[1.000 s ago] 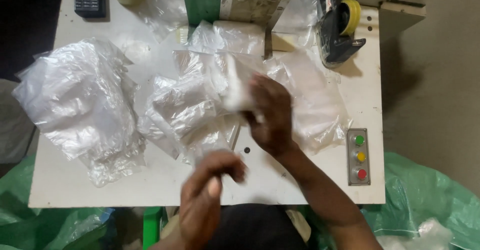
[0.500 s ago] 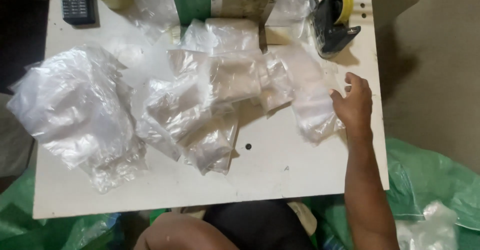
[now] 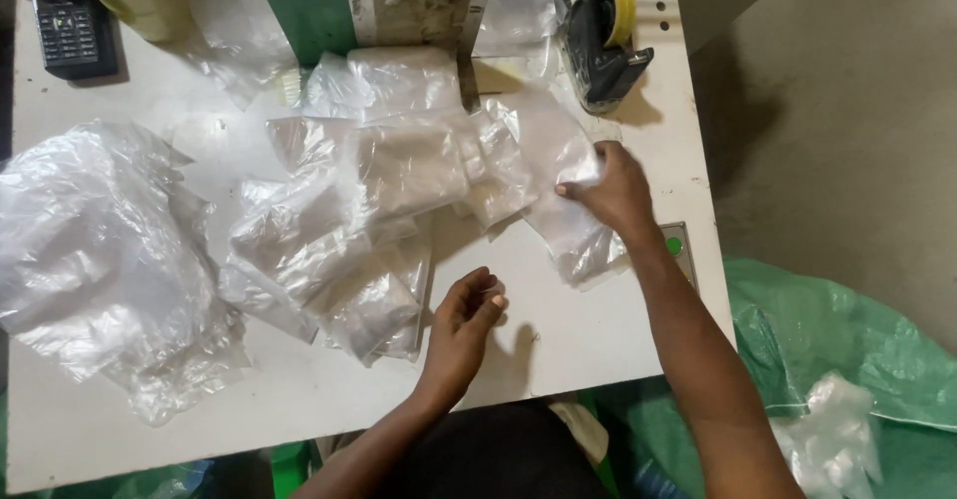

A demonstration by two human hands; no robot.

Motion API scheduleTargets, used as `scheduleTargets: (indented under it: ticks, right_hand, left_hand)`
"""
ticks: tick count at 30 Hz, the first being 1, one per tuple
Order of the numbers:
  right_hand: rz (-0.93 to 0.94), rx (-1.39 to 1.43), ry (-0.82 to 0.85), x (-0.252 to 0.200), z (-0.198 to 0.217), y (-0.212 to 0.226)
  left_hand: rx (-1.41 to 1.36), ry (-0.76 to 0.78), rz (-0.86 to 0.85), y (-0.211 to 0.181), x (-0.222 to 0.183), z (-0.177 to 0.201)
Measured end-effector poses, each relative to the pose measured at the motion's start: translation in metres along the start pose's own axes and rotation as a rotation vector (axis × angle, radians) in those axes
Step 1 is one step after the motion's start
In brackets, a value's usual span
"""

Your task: A person is manually folding and packing plastic bags into a larger container at a factory workstation.

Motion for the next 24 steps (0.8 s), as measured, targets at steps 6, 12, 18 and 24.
scheduleTargets:
  ticks: [6,12,18,24]
  right_hand:
    - [-0.051,0.158,0.168,-0.032,-0.006,0.000]
    - [-0.250,1.057,0.376,-0.112,-0.033,-0.025]
    - [-0.366,1.245,0.471,-0.126,-0.047,-0.035]
    - [0.261,0.831,0.125,-0.133,0.015,-0.021]
  left_hand:
    - [0.022,-0.013,-0.060,-0.008,0.006,-0.009]
    - [-0.145,0.070,-0.013,-0.001,0.018,-0.023]
    - [-0.120,0.166,0.275,0.003,0.048,-0.060]
    - [0.331,0.188,-0.581,-0.068,0.047,-0.066]
Point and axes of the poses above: each hand's wrist, its own x-axis towards the middle knuckle, its own z-axis out of the back of the hand, y = z × x, the point moved 7 cm from there along x, towards the middle knuckle, and after that the axes turned 5 degrees about y, right-handed, at the moved point
